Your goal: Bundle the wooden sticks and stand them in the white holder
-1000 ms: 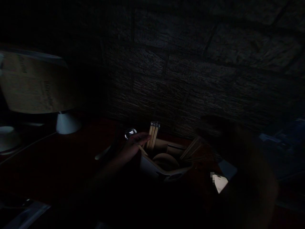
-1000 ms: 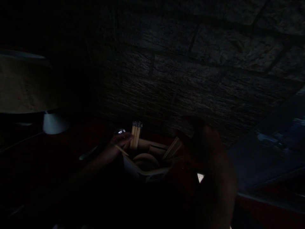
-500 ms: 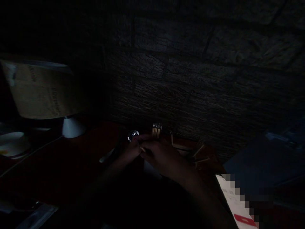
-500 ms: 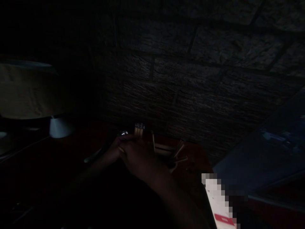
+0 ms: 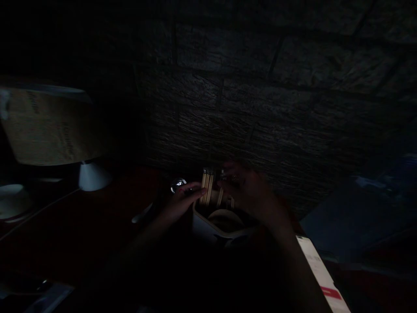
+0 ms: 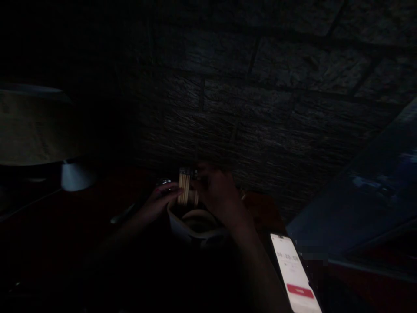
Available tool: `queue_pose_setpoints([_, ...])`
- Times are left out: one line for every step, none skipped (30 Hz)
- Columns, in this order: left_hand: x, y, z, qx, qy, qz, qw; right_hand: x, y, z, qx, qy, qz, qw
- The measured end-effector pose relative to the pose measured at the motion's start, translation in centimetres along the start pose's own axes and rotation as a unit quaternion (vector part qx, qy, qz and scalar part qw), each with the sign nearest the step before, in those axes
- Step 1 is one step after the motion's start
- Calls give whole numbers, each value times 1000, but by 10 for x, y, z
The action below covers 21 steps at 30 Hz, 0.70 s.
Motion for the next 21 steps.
queue_pose_setpoints([0,0,0,-2,-6,-5,1000,-2,0,-1,3,15,-4,1000])
queue_pose_setpoints([-1,0,0,-3,-12,-6,1000,-5,1,-2,12,28,-2,1000])
queue_pose_setpoints([-1,0,0,-2,-15,-4,1000,-8,1,-4,25,38,8,999])
queue_pose_setpoints([-1,1,0,1,-15,-1,1000,-10,2,-6,40,46,23,998])
queue_pose_setpoints([-1,1,0,3,-11,5,1000,-13,2,-7,50,55,38,997])
queue_pose_setpoints([-1,1,1,4,-4,13,1000,-17,3,-9,54,67,48,995])
queue_pose_setpoints([-1,1,1,3,4,17,1000,-20,4,-10,55,79,56,994])
queue_pose_setpoints([0,1,1,0,10,20,1000,-24,4,-11,51,89,58,993])
queue_pose_setpoints([0,1,0,-2,12,19,1000,-28,6,-11,45,95,57,993])
queue_pose_setpoints([-1,1,0,-4,11,15,1000,-34,7,-11,40,95,47,994])
queue_pose_setpoints([-1,1,-1,-6,6,9,1000,-41,9,-12,37,91,27,995])
queue_pose_setpoints([-1,1,-2,-7,1,3,1000,-49,12,-12,35,87,7,996])
queue_pose_setpoints([-1,1,-2,-8,-2,-1,1000,-59,15,-14,41,89,-37,994])
queue_pose_setpoints([-1,1,-2,-9,-1,-1,1000,-68,19,-17,54,93,-60,992])
queue_pose_setpoints([-1,1,-2,-10,3,1,1000,-77,23,-22,68,114,-56,990])
queue_pose_setpoints([-1,1,-1,-11,7,3,1000,-85,28,-27,77,142,-55,985])
queue_pose_setpoints([-1,1,1,-13,10,3,1000,-91,32,-33,87,166,-29,982])
queue_pose_setpoints([-1,1,2,-17,11,1,1000,-97,36,-39,95,181,-13,979])
queue_pose_setpoints([-1,0,4,-22,9,-4,1000,-102,41,-44,108,188,-7,976])
queue_pose_setpoints([-1,0,5,-25,6,-12,1000,-106,45,-47,95,188,-17,977])
queue_pose_setpoints([-2,0,6,-29,3,-22,999,-108,48,-46,61,185,-34,980])
Point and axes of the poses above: each hand's wrist, its own y-axis away from the middle knuckle, its own x-axis out of the palm, z = x × y, the point moved 2 cm from there along -y, towards the middle knuckle, and after that the axes turned 7 degrees about -y, right-handed, at the moved point
